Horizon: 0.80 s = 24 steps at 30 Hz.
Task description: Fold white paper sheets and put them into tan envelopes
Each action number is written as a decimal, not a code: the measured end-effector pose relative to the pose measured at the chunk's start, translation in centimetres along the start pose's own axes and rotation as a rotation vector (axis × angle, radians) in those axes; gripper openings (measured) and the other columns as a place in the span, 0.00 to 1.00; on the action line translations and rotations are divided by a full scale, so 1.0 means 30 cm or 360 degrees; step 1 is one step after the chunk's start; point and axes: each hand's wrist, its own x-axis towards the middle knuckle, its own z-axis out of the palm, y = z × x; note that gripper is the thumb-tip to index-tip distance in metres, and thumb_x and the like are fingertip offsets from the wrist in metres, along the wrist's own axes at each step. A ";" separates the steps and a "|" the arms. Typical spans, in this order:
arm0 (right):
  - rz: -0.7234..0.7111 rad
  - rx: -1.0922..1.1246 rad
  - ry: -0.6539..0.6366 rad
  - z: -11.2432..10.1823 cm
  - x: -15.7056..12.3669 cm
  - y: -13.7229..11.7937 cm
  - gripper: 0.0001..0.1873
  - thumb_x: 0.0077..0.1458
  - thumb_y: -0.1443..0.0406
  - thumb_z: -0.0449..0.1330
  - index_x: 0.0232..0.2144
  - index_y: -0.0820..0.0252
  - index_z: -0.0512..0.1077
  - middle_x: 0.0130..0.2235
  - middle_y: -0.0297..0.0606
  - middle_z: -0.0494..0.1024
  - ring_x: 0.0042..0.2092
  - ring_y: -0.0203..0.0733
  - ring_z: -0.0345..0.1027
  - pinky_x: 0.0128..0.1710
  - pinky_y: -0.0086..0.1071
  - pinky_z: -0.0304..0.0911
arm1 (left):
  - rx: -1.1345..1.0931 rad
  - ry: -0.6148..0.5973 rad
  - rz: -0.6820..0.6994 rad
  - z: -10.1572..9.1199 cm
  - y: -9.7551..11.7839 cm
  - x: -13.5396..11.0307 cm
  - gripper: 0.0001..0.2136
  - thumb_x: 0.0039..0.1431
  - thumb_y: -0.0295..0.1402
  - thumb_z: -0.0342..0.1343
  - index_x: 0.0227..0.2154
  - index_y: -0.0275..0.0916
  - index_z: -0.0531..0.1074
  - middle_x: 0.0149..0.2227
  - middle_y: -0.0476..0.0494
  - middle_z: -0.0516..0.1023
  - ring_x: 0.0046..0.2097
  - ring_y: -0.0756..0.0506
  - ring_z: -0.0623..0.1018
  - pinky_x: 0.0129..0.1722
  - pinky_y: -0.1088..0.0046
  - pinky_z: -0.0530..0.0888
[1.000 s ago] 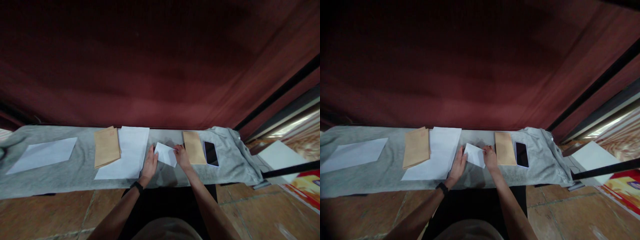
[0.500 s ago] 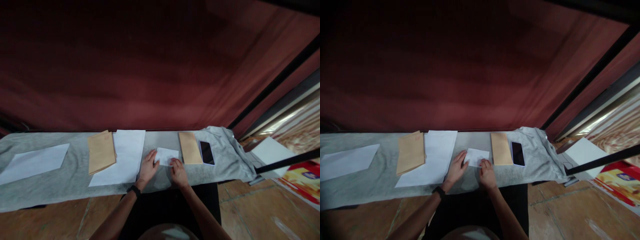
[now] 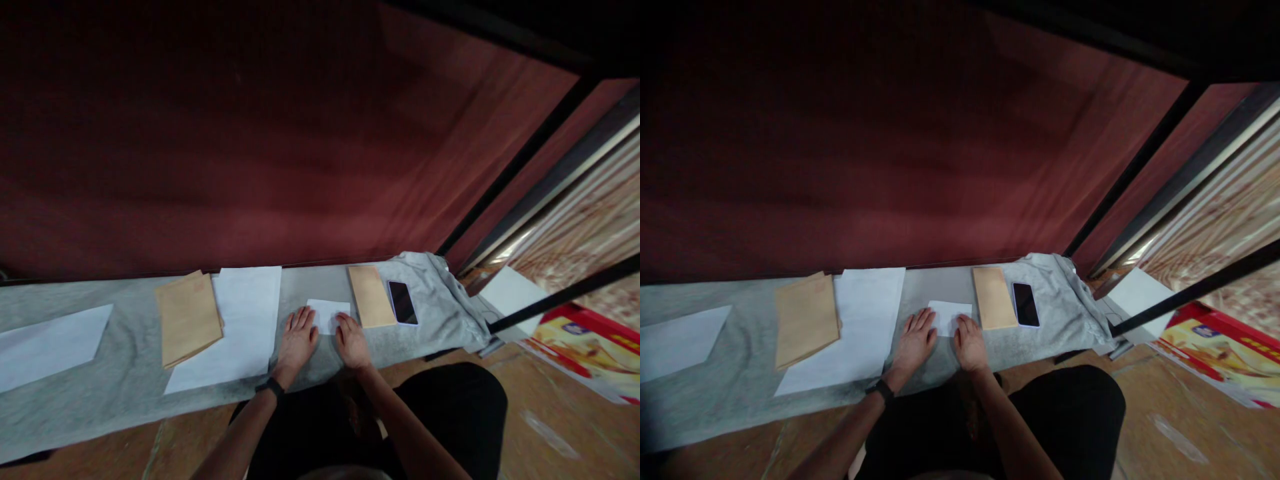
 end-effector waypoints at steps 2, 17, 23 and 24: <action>-0.0009 0.0000 0.0024 0.003 -0.001 0.004 0.21 0.64 0.70 0.48 0.56 0.61 0.69 0.56 0.47 0.74 0.60 0.46 0.66 0.60 0.45 0.64 | 0.0005 0.0023 0.0002 0.005 0.004 0.001 0.22 0.65 0.32 0.47 0.61 0.38 0.67 0.66 0.37 0.66 0.68 0.39 0.64 0.68 0.51 0.56; 0.0053 -0.0272 -0.0020 0.021 -0.018 0.006 0.25 0.68 0.66 0.47 0.65 0.63 0.62 0.67 0.49 0.63 0.68 0.51 0.54 0.65 0.50 0.53 | 0.0096 -0.0042 0.0045 0.039 0.017 0.010 0.23 0.67 0.33 0.43 0.62 0.33 0.65 0.68 0.34 0.60 0.71 0.38 0.56 0.69 0.50 0.54; 0.0083 -0.0228 -0.0093 0.034 -0.010 0.014 0.25 0.68 0.67 0.46 0.64 0.65 0.63 0.66 0.50 0.64 0.68 0.50 0.55 0.66 0.47 0.52 | 0.0022 -0.0215 0.0246 0.090 0.115 0.062 0.24 0.67 0.29 0.40 0.64 0.34 0.62 0.69 0.37 0.60 0.71 0.41 0.56 0.70 0.54 0.53; 0.0097 -0.0212 -0.0094 0.036 -0.006 0.015 0.25 0.67 0.68 0.46 0.64 0.65 0.63 0.66 0.50 0.65 0.68 0.48 0.55 0.66 0.47 0.52 | 0.0031 -0.0219 0.0236 0.099 0.123 0.069 0.24 0.68 0.30 0.39 0.65 0.33 0.61 0.69 0.36 0.60 0.71 0.41 0.56 0.70 0.54 0.53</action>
